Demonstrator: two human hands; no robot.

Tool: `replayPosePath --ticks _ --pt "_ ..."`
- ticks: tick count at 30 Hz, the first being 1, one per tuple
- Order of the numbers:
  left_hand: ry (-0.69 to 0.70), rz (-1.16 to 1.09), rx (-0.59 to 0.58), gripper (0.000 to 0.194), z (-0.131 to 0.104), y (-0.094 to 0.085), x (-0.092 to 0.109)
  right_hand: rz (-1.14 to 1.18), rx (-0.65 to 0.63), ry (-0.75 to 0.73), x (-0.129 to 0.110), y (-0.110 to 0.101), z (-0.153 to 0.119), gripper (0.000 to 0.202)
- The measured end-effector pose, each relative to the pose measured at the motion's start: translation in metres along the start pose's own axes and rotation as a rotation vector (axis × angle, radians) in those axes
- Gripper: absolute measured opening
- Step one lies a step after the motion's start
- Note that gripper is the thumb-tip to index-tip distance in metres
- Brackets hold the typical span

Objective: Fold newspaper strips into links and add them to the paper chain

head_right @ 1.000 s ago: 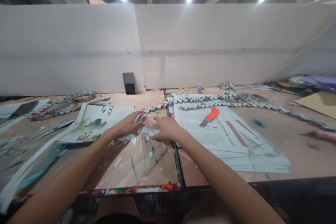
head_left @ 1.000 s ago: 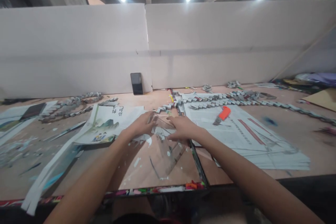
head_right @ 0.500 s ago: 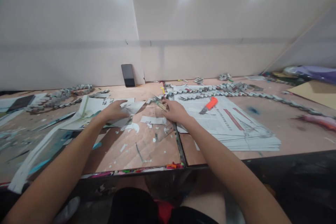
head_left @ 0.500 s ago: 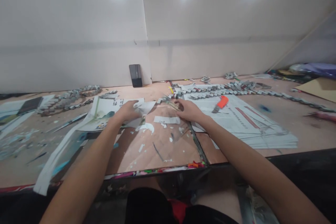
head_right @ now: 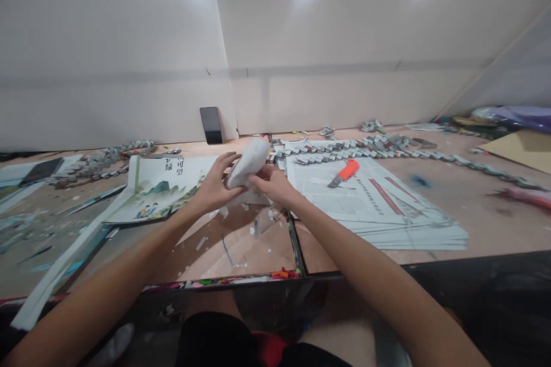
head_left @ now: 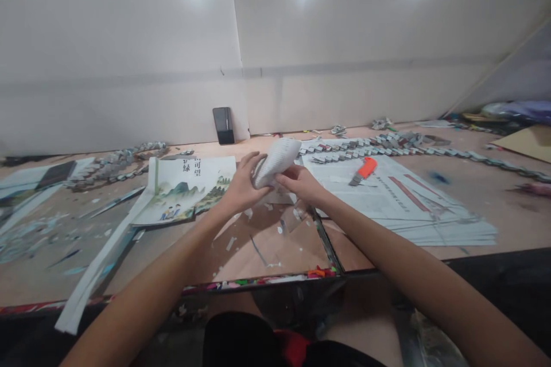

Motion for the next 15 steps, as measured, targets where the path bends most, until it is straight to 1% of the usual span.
replayPosePath --ticks 1,2,3,5,6,8,9,10,11,13,15 --pt "-0.044 -0.103 -0.015 0.080 -0.001 0.007 -0.002 0.075 0.007 0.036 0.004 0.000 0.000 0.031" --pt "-0.104 -0.222 -0.003 0.086 -0.002 0.010 -0.006 0.155 0.007 0.086 0.008 0.001 -0.001 0.027" --pt "-0.172 -0.355 0.028 0.087 -0.003 0.011 -0.013 0.235 0.003 0.140 0.012 0.001 -0.001 0.025" --pt "-0.319 -0.625 0.061 0.076 -0.005 0.014 -0.030 0.352 -0.004 0.223 0.019 0.001 -0.004 0.022" --pt "-0.393 -0.741 0.037 0.067 -0.006 0.019 -0.037 0.367 0.004 0.245 0.020 -0.001 -0.004 0.021" --pt "-0.524 -0.895 -0.063 0.051 -0.010 0.033 -0.047 0.307 0.052 0.244 0.021 -0.007 -0.005 0.020" --pt "-0.566 -0.927 -0.094 0.045 -0.012 0.037 -0.050 0.253 0.079 0.232 0.021 -0.009 -0.005 0.021" --pt "-0.592 -0.934 -0.088 0.042 -0.013 0.038 -0.053 0.199 0.095 0.219 0.021 -0.011 -0.005 0.022" --pt "-0.602 -0.929 -0.057 0.040 -0.014 0.036 -0.056 0.158 0.098 0.207 0.021 -0.010 -0.005 0.024" --pt "-0.591 -0.906 0.011 0.036 -0.014 0.031 -0.059 0.123 0.064 0.196 0.022 -0.004 -0.005 0.030" --pt "-0.564 -0.858 0.043 0.034 -0.013 0.027 -0.058 0.128 0.035 0.195 0.024 0.001 -0.006 0.035"
Point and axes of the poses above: each hand's wrist, its own z-axis towards the middle knuckle, its own y-axis out of the palm, x = y × z, the point moved 9 cm from there along z, towards the middle knuckle, and after that the axes turned 11 degrees about z, right-handed, at the moved point
